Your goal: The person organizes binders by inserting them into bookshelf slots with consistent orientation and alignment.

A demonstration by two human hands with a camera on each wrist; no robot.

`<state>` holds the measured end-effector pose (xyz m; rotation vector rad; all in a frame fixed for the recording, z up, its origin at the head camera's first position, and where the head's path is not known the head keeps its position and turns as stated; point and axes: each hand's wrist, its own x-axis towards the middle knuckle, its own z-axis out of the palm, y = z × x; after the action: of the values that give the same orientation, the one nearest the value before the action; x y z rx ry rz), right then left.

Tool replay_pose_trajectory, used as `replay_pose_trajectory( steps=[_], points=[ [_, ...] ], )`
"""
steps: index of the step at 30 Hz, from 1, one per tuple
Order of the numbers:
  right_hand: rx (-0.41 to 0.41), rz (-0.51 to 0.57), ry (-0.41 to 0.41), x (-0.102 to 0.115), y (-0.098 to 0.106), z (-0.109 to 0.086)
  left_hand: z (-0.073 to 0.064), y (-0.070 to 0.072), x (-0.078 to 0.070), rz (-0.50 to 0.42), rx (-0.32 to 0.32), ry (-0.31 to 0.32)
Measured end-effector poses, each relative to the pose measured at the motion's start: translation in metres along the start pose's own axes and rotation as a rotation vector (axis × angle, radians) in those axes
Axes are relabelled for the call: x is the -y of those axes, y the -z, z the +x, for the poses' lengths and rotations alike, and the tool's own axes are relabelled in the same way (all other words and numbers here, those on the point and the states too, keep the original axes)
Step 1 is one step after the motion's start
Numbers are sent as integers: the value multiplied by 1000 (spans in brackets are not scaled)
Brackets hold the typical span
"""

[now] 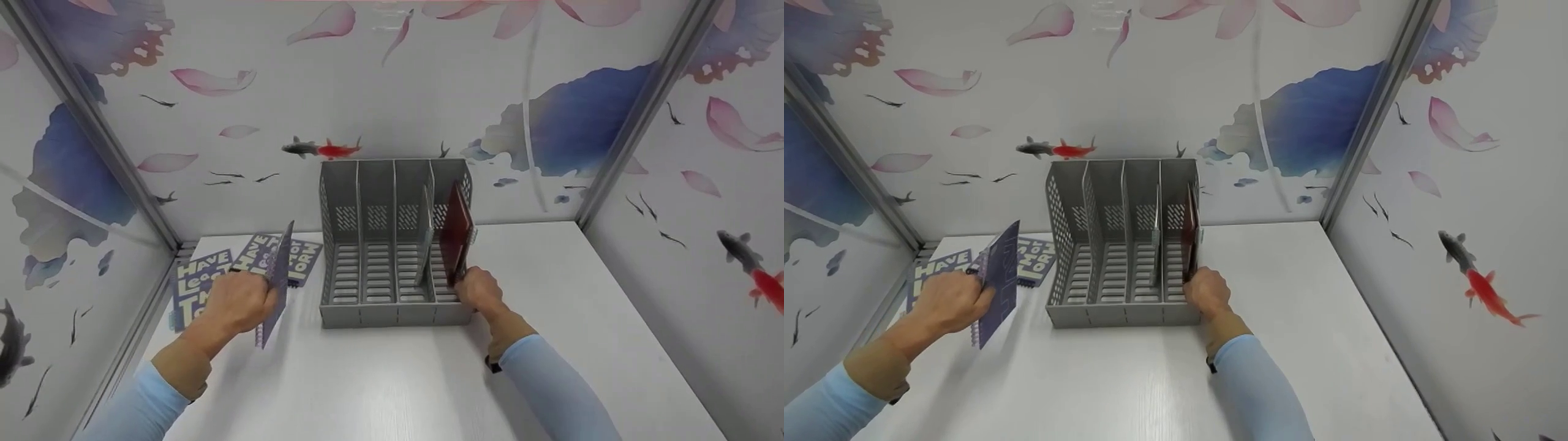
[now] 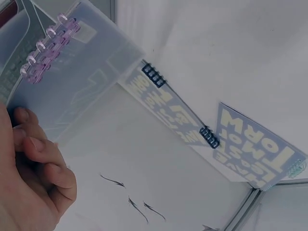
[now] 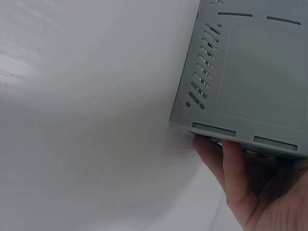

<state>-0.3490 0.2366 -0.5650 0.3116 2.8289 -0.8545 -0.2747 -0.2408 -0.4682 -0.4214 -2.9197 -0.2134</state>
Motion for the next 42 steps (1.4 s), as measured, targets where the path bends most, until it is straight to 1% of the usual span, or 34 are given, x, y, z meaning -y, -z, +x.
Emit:
replay_pose_trajectory(
  steps=[5, 10, 13, 18, 22, 27, 30, 32, 35, 39, 42],
  points=[
    [-4, 0, 3, -1, 0, -1, -1, -1, -13, 10, -37, -16],
    [1, 0, -7, 0, 0, -1, 1, 4, -27, 9, -45, -20],
    [9, 2, -8, 0, 0, -1, 1, 9, -34, -5, -52, -11],
    [10, -8, -7, 1, 1, 0, 3, 12, -44, -47, -80, -8],
    [-1, -15, -7, 0, 0, 1, 9, 12, -54, -90, -116, -23],
    [3, -12, -7, -1, 0, 1, 19, 13, -68, -131, -176, -52],
    [8, -13, -11, -1, 0, 1, 24, 12, -80, -156, -169, -53],
    [10, -15, -15, -1, 0, 2, 28, 10, -87, -161, -167, -63],
    [20, -18, -24, 0, 0, 3, 33, 5, -99, -165, -181, -84],
    [25, -25, -37, 2, 1, 2, 41, -3, -111, -171, -227, -123],
    [24, -26, -36, 3, 1, 1, 47, -8, -117, -174, -255, -147]
  ],
)
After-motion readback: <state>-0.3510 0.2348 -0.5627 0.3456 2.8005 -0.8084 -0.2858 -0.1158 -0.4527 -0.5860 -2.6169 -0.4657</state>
